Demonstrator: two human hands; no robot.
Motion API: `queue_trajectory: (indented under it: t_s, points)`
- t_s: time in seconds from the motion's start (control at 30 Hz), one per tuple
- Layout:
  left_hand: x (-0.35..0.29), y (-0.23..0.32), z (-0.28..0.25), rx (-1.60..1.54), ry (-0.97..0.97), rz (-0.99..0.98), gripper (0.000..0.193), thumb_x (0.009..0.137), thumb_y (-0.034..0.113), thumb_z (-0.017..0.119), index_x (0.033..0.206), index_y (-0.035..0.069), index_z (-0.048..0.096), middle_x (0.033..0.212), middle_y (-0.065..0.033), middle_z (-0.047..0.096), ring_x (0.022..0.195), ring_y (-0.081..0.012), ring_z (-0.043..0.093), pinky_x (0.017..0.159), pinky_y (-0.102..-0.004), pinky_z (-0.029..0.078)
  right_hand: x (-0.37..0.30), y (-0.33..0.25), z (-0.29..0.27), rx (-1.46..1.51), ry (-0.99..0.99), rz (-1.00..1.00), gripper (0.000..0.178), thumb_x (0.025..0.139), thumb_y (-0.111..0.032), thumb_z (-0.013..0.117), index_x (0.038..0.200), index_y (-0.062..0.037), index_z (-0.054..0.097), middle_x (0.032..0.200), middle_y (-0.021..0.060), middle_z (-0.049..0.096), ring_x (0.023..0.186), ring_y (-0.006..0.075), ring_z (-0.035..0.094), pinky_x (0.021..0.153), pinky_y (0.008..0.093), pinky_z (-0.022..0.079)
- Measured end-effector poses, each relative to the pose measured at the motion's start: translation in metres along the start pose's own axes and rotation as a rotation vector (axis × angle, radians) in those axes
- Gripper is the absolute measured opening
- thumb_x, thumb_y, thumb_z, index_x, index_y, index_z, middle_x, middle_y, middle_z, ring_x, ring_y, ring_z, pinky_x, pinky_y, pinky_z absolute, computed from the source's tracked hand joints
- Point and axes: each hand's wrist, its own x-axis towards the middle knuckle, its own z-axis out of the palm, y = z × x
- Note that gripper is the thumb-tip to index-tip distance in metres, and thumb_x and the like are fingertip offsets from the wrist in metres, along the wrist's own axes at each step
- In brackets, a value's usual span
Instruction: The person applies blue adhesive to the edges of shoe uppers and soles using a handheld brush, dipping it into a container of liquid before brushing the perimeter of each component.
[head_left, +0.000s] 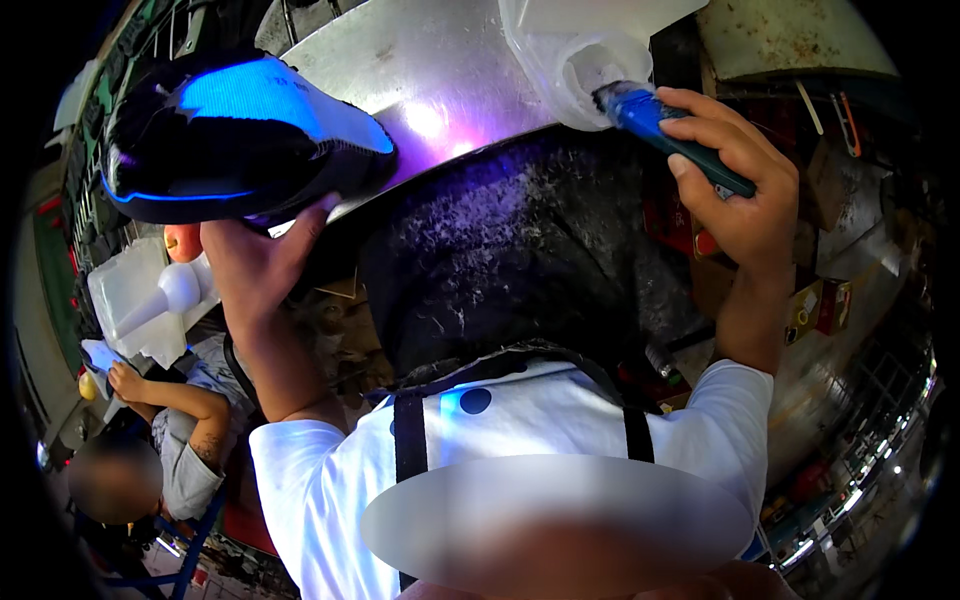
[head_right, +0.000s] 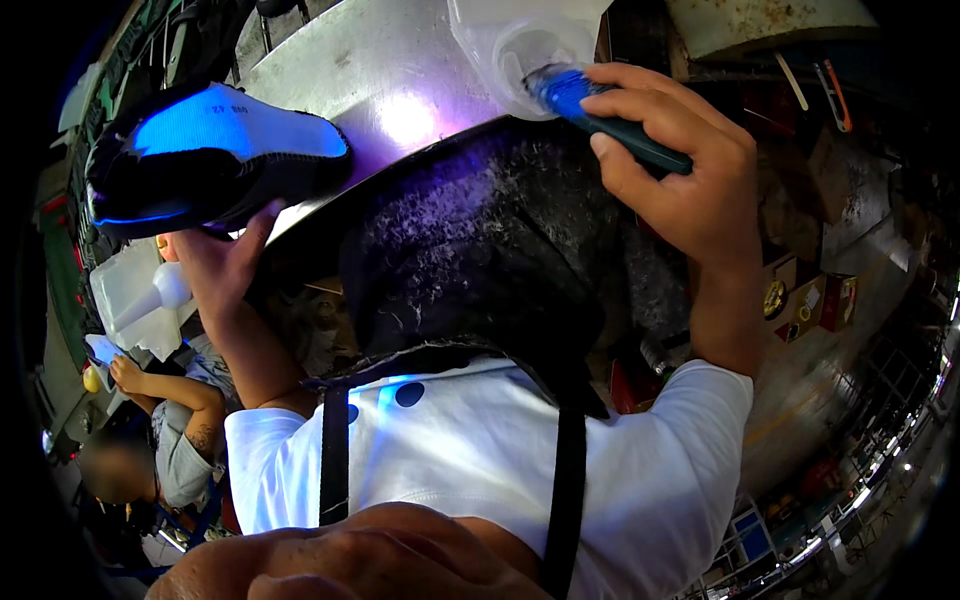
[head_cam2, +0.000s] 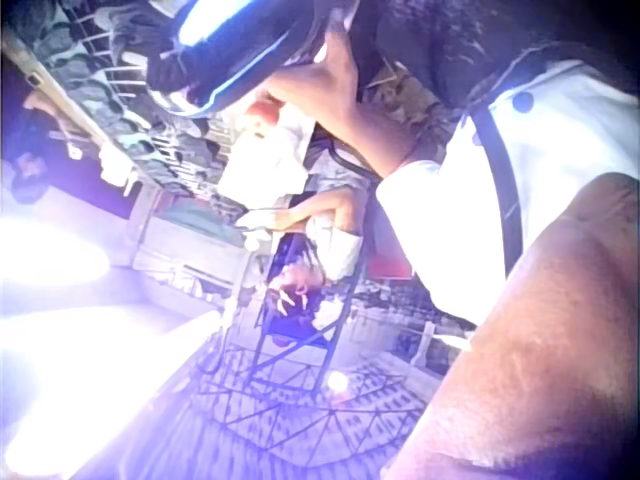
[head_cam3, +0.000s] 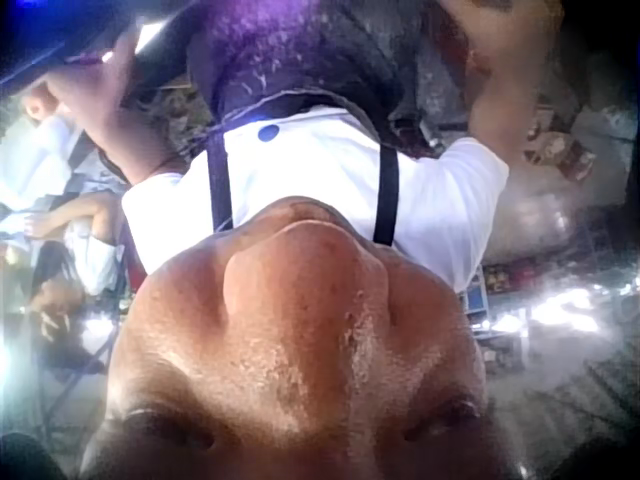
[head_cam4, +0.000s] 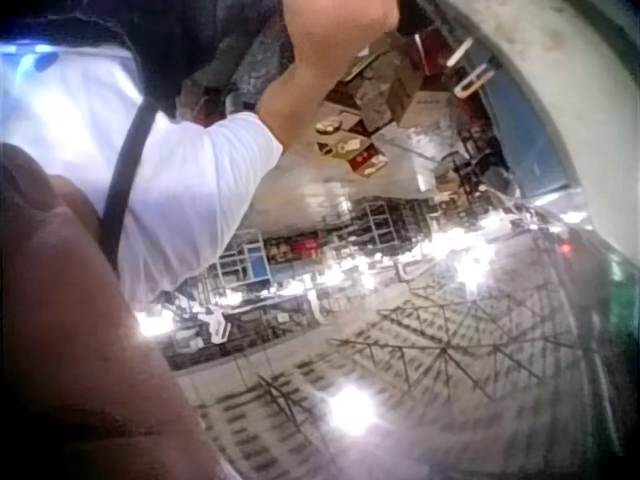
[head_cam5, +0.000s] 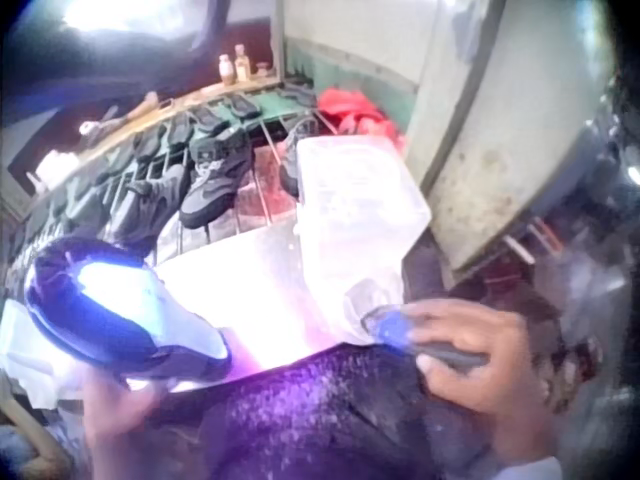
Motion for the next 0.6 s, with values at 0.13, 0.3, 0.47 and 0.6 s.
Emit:
queue_trajectory:
  t_s: [0.13, 0.3, 0.47, 0.6]
  points:
    - [0.006, -0.017, -0.005, -0.081, 0.005, -0.076, 0.069, 0.063, 0.002, 0.096, 0.12, -0.008, 0.059, 0.114, -0.014, 0.068, 0.102, -0.0232, 0.068, 0.092, -0.0364, 0.057, -0.015, 0.012, 0.011, 0.102, -0.016, 0.139, 0.024, 0.087, -0.005, 0.073, 0.11, 0.003, 0.075, 0.114, 0.0197, 0.074, 0.097, 0.0253, 0.074, 0.085, 0.0324, 0.059]
    - [0.021, -0.033, -0.016, -0.566, -0.024, -0.051, 0.086, 0.063, 0.008, 0.096, 0.133, -0.006, 0.05, 0.118, -0.0157, 0.068, 0.105, -0.0268, 0.07, 0.093, -0.0383, 0.058, -0.036, 0.034, 0.035, 1.187, 0.146, 0.342, 0.044, 0.101, -0.012, 0.053, 0.137, 0.0136, 0.051, 0.127, 0.0356, 0.062, 0.106, 0.0396, 0.071, 0.088, 0.0381, 0.062]
    - [0.001, -0.095, 0.018, -1.161, -0.395, -0.264, 0.088, 0.071, 0.035, 0.089, 0.138, -0.004, 0.047, 0.119, -0.0159, 0.067, 0.103, -0.0278, 0.071, 0.092, -0.0407, 0.058, -0.005, -0.002, 0.099, 1.442, 0.028, 0.156, 0.058, 0.096, -0.011, 0.051, 0.147, 0.0126, 0.037, 0.129, 0.0299, 0.06, 0.103, 0.0299, 0.067, 0.081, 0.0342, 0.057]
    - [-0.049, -0.109, 0.074, -1.65, -0.489, -0.304, 0.086, 0.077, 0.036, 0.084, 0.142, -0.004, 0.045, 0.125, -0.0196, 0.065, 0.107, -0.0305, 0.07, 0.093, -0.0428, 0.059, 0.028, -0.042, 0.137, 1.202, 0.026, 0.072, 0.055, 0.097, -0.009, 0.046, 0.15, 0.0048, 0.042, 0.119, 0.0187, 0.06, 0.085, 0.0159, 0.055, 0.071, 0.0293, 0.048]
